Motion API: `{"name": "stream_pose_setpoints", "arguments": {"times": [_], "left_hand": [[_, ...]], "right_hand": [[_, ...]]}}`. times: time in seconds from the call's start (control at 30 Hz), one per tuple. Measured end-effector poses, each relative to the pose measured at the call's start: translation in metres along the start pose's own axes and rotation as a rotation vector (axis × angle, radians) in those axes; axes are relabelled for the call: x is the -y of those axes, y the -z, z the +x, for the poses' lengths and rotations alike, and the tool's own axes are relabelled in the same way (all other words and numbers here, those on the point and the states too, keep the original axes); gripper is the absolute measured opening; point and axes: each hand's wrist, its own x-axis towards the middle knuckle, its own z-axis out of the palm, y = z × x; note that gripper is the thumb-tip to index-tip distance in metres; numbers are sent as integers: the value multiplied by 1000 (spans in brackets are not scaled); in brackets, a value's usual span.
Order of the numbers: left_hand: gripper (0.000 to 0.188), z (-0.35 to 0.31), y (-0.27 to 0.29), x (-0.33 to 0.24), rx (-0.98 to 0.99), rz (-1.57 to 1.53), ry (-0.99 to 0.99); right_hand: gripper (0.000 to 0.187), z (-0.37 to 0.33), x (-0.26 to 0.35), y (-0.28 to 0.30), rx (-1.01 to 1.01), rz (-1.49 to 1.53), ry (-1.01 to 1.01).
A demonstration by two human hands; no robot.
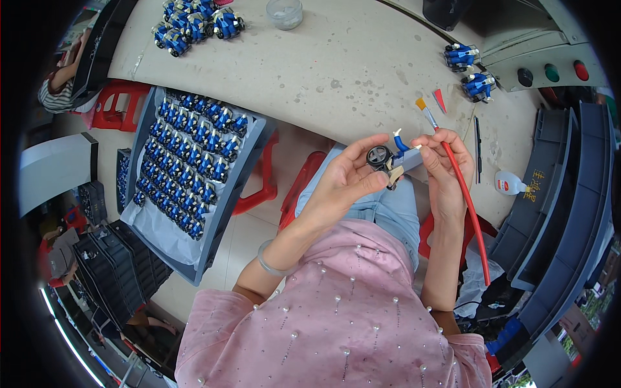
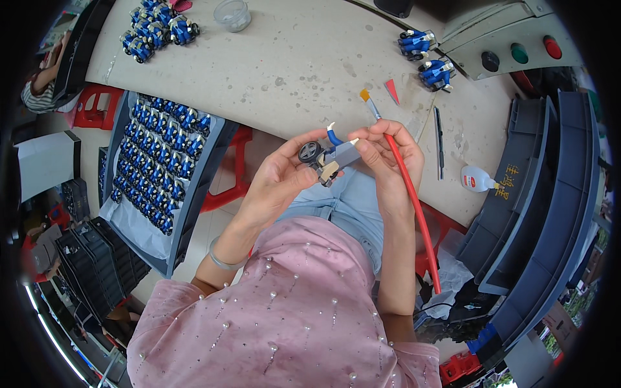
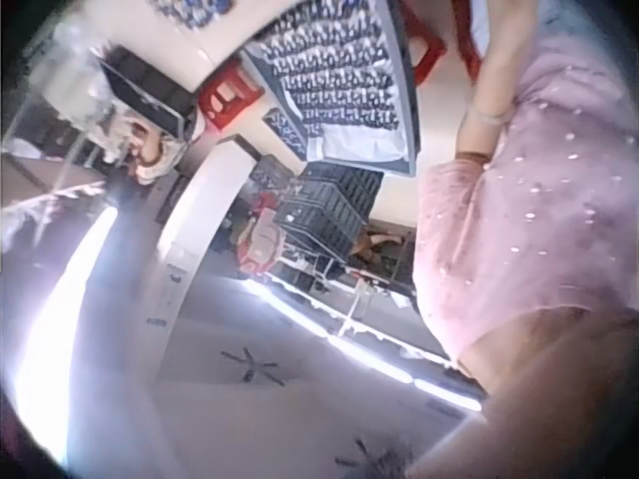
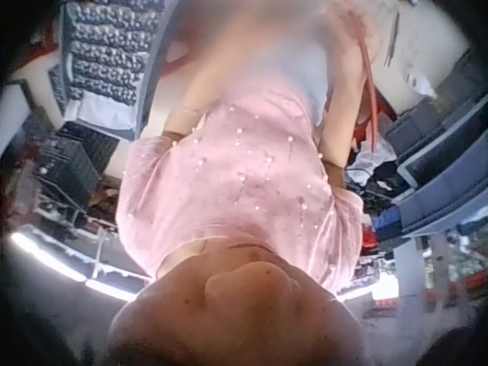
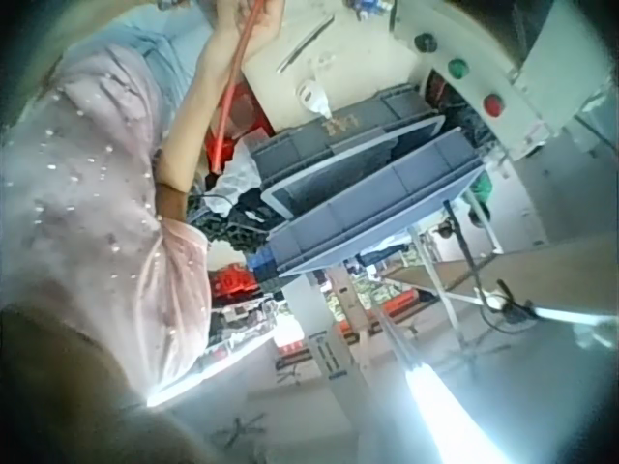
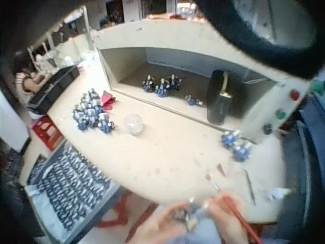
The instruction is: The person assembles small blue and silver mechanical toy units by hand at a factory workbench, then applies finishing touches with a paintbrush and a precision tool.
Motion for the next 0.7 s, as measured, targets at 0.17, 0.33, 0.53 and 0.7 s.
{"name": "stream_pose_setpoints", "arguments": {"times": [0.17, 0.33, 0.53, 0.7], "left_hand": [[59, -1, -1, -2, -6, 2, -10], [64, -2, 1, -2, 44, -3, -3], [69, -3, 9, 0, 126, -68, 13], [72, -5, 10, -7, 177, -90, 120]], "right_hand": [[23, -1, 0, 0, 8, 3, 3], [25, -1, 1, 1, 42, 4, 24], [27, -4, 7, -1, 75, 17, 18], [23, -5, 12, -2, 113, -37, 30]]}}
